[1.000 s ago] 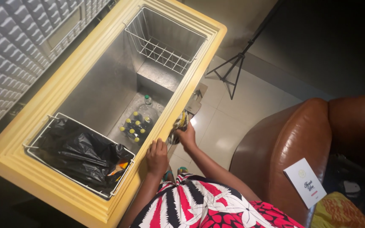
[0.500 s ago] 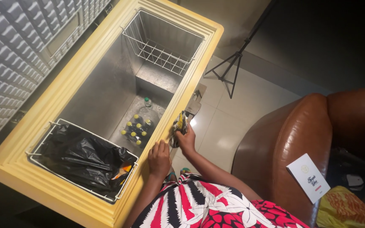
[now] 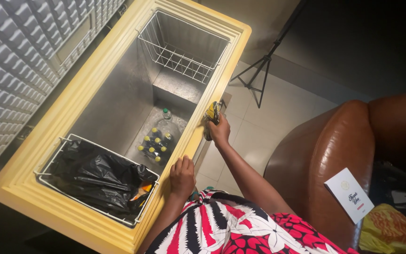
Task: Cleaning the rim and interior of a chest freezer using a cloth.
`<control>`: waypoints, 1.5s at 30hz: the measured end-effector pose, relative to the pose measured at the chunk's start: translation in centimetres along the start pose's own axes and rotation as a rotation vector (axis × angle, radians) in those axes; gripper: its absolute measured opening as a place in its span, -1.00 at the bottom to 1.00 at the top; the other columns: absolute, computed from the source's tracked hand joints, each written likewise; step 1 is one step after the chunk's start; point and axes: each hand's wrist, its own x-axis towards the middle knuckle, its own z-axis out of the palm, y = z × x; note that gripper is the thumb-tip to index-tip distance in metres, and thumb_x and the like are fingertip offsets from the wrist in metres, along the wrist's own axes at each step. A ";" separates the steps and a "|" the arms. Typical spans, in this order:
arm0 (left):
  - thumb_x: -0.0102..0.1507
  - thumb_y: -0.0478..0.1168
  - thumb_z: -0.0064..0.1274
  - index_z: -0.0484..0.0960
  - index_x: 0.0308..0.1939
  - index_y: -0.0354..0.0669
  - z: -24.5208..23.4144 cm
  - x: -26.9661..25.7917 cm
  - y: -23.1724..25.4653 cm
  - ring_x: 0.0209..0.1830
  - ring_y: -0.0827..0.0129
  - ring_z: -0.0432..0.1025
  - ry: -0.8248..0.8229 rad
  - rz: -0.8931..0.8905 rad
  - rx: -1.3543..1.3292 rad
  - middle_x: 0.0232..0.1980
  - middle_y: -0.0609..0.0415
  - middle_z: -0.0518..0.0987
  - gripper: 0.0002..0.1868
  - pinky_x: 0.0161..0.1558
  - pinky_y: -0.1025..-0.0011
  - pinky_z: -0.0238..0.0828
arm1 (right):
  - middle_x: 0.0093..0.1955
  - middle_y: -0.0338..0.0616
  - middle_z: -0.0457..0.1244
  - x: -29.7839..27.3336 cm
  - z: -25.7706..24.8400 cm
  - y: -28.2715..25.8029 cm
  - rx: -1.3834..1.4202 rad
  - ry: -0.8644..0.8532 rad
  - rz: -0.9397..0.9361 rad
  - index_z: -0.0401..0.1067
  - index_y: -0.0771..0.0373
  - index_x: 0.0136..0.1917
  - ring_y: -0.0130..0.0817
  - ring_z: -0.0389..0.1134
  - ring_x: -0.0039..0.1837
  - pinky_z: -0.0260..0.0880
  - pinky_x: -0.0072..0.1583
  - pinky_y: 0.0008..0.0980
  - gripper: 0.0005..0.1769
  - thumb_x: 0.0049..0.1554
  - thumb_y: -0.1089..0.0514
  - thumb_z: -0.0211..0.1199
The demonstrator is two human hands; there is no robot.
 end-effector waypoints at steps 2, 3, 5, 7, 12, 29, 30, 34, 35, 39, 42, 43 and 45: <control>0.16 -0.29 0.11 0.62 -0.03 -0.32 0.2 0.0 -0.1 0.14 0.08 0.42 0.002 0.002 -0.003 0.14 -0.07 0.55 -0.69 0.05 0.21 0.37 | 0.07 0.01 0.40 -0.4 0.6 1.3 -0.057 -0.010 -0.034 0.47 0.16 0.29 -0.09 0.46 0.11 0.42 0.18 -0.17 -0.43 -0.02 0.11 0.32; 0.15 -0.30 0.10 0.62 -0.04 -0.31 0.3 -0.1 -0.1 0.14 0.08 0.42 0.002 0.002 -0.007 0.13 -0.07 0.56 -0.70 0.05 0.21 0.37 | 0.07 0.03 0.38 -0.7 0.7 2.0 -0.117 -0.021 -0.066 0.50 0.17 0.26 -0.05 0.45 0.12 0.41 0.19 -0.14 -0.47 -0.01 0.09 0.33; 0.13 -0.31 0.10 0.62 -0.04 -0.32 0.0 0.1 -0.1 0.13 0.08 0.42 0.002 0.003 -0.013 0.14 -0.08 0.56 -0.68 0.05 0.21 0.37 | 0.04 0.05 0.34 -2.5 0.6 1.7 -0.172 -0.046 -0.082 0.48 0.16 0.28 -0.01 0.42 0.09 0.40 0.16 -0.10 -0.44 -0.02 0.08 0.33; 0.10 -0.31 0.10 0.62 -0.04 -0.32 0.0 0.1 -0.1 0.13 0.07 0.42 0.001 0.004 -0.019 0.14 -0.08 0.56 -0.66 0.05 0.20 0.37 | 0.01 0.07 0.30 -4.2 0.8 2.3 -0.227 -0.072 -0.098 0.46 0.15 0.30 0.03 0.39 0.06 0.39 0.13 -0.07 -0.41 -0.03 0.07 0.33; 0.06 -0.32 0.11 0.62 -0.01 -0.33 -0.1 0.2 -0.2 0.12 0.07 0.42 0.020 0.013 -0.025 0.13 -0.09 0.56 -0.60 0.04 0.19 0.35 | 0.02 0.12 0.27 -8.4 1.1 3.9 -0.237 -0.111 -0.269 0.39 0.21 0.34 0.13 0.35 0.07 0.38 0.12 -0.04 -0.33 -0.05 0.09 0.34; 0.07 -0.32 0.19 0.56 -0.30 -0.16 -1.9 2.4 0.8 -0.05 0.12 0.38 0.011 -0.141 -0.121 -0.17 0.02 0.46 -0.84 -0.07 0.17 0.32 | 0.10 0.08 0.33 -4.8 -1.0 2.5 -0.209 -0.194 -0.301 0.40 0.18 0.38 0.09 0.37 0.15 0.39 0.18 -0.10 -0.31 -0.04 0.11 0.32; 0.08 -0.33 0.18 0.55 -0.32 -0.16 -1.7 2.6 0.9 -0.06 0.12 0.38 0.021 -0.159 -0.124 -0.19 0.02 0.44 -0.86 -0.09 0.17 0.32 | 0.13 0.08 0.33 -4.0 -1.1 2.6 -0.221 -0.199 -0.307 0.40 0.17 0.38 0.09 0.37 0.17 0.39 0.20 -0.10 -0.32 -0.03 0.10 0.32; 0.07 -0.32 0.19 0.55 -0.34 -0.16 -1.8 3.9 1.8 -0.08 0.10 0.38 0.041 -0.202 -0.114 -0.21 0.00 0.43 -0.86 -0.09 0.16 0.33 | 0.16 0.07 0.32 -0.8 -1.5 2.4 -0.276 -0.219 -0.304 0.39 0.15 0.38 0.08 0.36 0.20 0.38 0.20 -0.09 -0.28 -0.08 0.10 0.34; 0.07 -0.33 0.19 0.56 -0.32 -0.16 -1.6 4.1 1.9 -0.06 0.11 0.39 0.037 -0.226 -0.116 -0.19 0.01 0.44 -0.85 -0.07 0.16 0.33 | 0.17 0.07 0.32 0.0 -1.5 2.5 -0.290 -0.223 -0.303 0.39 0.14 0.38 0.08 0.37 0.19 0.39 0.20 -0.09 -0.29 -0.08 0.10 0.33; 0.02 -0.38 0.19 0.64 -0.17 -0.17 -1.2 5.0 2.8 -0.01 0.14 0.39 0.100 -0.260 -0.145 -0.10 0.06 0.48 -0.71 -0.04 0.18 0.32 | 0.14 0.06 0.33 3.2 -2.1 2.2 -0.348 -0.243 -0.269 0.41 0.08 0.39 0.08 0.37 0.19 0.39 0.22 -0.09 -0.28 -0.08 0.12 0.32; 0.01 -0.38 0.21 0.65 -0.15 -0.18 -0.3 5.4 3.3 0.02 0.14 0.38 0.091 -0.308 -0.147 -0.06 0.06 0.48 -0.69 0.00 0.16 0.31 | 0.16 0.07 0.31 5.1 -2.8 0.8 -0.393 -0.255 -0.229 0.40 0.03 0.42 0.07 0.38 0.18 0.39 0.22 -0.08 -0.28 -0.04 0.11 0.31; 0.01 -0.38 0.21 0.65 -0.15 -0.18 -0.3 5.6 3.5 0.02 0.14 0.38 0.092 -0.320 -0.144 -0.06 0.06 0.48 -0.69 0.00 0.16 0.31 | 0.16 0.07 0.31 5.2 -3.1 0.2 -0.395 -0.265 -0.234 0.40 0.03 0.42 0.07 0.38 0.18 0.39 0.22 -0.08 -0.28 -0.04 0.11 0.31; 0.00 -0.39 0.21 0.63 -0.18 -0.20 -0.2 5.9 3.9 0.02 0.14 0.38 0.117 -0.346 -0.129 -0.06 0.06 0.48 -0.70 -0.01 0.15 0.31 | 0.19 0.08 0.27 5.5 -3.6 -1.0 -0.423 -0.290 -0.271 0.38 0.05 0.39 0.11 0.37 0.15 0.39 0.16 -0.05 -0.30 -0.04 0.09 0.38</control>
